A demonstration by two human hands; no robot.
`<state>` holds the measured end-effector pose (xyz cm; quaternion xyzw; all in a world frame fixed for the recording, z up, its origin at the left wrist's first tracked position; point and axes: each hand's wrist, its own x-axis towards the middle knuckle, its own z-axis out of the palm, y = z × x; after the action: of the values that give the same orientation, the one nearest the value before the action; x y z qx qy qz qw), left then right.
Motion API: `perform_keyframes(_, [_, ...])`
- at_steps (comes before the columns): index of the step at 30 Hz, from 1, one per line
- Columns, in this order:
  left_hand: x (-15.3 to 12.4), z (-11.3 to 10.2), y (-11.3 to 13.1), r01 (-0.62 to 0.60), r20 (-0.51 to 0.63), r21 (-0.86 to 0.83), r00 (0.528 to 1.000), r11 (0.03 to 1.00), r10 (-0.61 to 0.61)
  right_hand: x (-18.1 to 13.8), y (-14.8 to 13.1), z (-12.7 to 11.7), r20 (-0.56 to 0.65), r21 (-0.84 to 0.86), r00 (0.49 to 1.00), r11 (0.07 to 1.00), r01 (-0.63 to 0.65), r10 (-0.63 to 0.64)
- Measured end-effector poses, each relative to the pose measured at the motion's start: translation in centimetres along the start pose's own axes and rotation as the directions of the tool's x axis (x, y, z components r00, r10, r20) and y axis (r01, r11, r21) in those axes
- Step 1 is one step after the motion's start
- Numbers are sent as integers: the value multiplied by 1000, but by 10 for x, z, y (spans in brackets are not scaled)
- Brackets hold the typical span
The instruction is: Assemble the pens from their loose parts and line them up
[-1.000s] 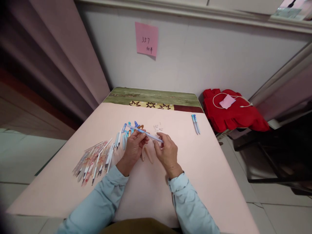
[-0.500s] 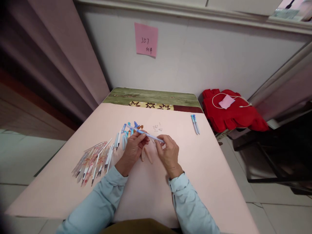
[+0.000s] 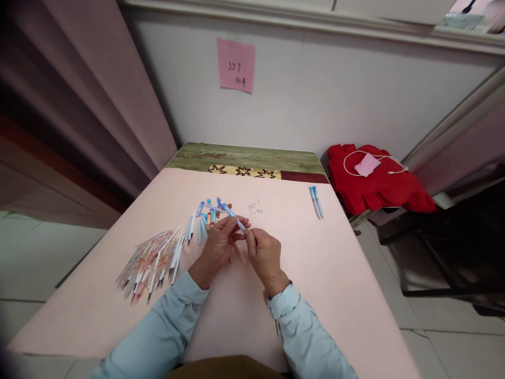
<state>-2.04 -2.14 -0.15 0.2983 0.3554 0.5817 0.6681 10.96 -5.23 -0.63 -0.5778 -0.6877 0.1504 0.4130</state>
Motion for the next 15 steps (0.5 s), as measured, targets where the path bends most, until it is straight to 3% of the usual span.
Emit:
perform_keyframes(8, [-1, 3, -4, 75, 11, -126, 997, 989, -74, -8, -11, 11, 0, 278, 963, 925, -260, 270])
perform_keyframes(11, [0, 0, -4, 82, -9, -187, 996, 979, -85, -8, -14, 10, 24, 334, 963, 906, -259, 267])
perform_keyframes(15, [8, -10, -2, -10, -97, -254, 995, 967, -16, -7, -17, 9, 33, 367, 988, 917, -154, 153])
